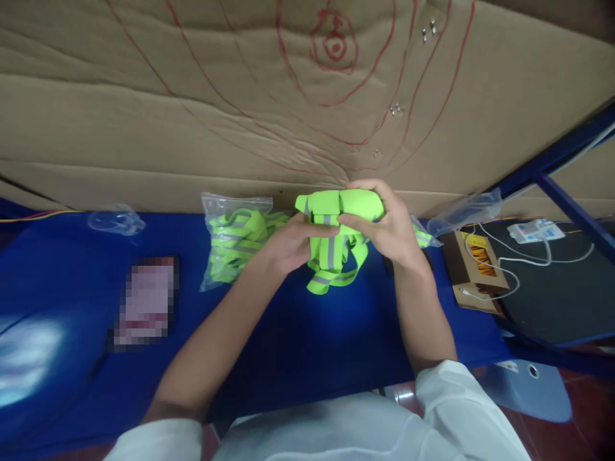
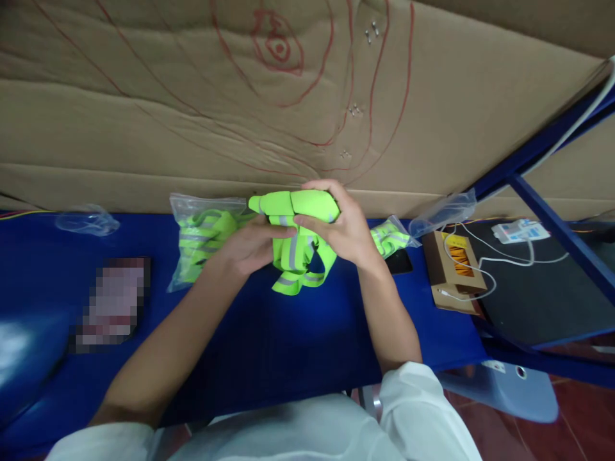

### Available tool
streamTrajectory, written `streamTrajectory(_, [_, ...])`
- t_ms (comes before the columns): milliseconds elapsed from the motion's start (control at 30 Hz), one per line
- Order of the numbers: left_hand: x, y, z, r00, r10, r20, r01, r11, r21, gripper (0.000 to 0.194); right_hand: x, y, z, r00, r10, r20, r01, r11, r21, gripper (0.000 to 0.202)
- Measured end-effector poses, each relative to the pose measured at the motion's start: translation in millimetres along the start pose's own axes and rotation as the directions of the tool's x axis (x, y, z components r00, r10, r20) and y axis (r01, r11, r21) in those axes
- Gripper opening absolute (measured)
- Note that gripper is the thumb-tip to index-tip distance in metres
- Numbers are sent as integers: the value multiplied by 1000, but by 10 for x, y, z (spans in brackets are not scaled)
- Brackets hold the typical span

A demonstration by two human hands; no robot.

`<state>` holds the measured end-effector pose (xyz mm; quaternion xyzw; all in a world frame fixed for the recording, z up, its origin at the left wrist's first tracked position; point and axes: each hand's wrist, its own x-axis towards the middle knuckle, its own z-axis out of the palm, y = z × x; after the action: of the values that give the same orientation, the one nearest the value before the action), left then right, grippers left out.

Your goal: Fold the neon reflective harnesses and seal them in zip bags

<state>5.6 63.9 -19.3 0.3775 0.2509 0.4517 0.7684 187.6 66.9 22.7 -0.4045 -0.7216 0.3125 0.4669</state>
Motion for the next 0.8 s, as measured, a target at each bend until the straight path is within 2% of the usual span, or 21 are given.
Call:
streamTrajectory(100, [22,-85,5,992,-102,73,104,994,-30,52,-35,-14,-12,997,20,-79,-17,999,40,44])
streamTrajectory(167, [4,-94,38,991,-98,88,93,994,54,55,-41,22,13,992,39,-117,-31,997,72,47])
streamTrajectory(300, [-37,-67,101,998,2,-60,13,968,249,51,-19,123,184,984,81,-160,-64,992,108,54])
streamTrajectory(467, [-36,-96,56,987,-4,-161,47,964,262,52,-13,116,332,975,125,-182,-95,982,165,56])
streamTrajectory(533, [-39,-115,-4,974,-19,-227,92,944,317,50,-16,64,287,982,108,-157,-91,990,110,56])
streamTrajectory(633, [-48,-144,-118,945,-37,-326,200,853,483,37,-9,0,160,998,63,-21,-63,998,-17,61])
streamTrajectory(700, [-52,-158,-184,939,-42,-340,247,772,586,31,-1,-9,100,996,71,62,-68,996,-55,62])
streamTrajectory(800, [-60,-138,-240,939,-35,-342,270,689,673,25,8,24,86,988,128,87,-121,989,-79,55])
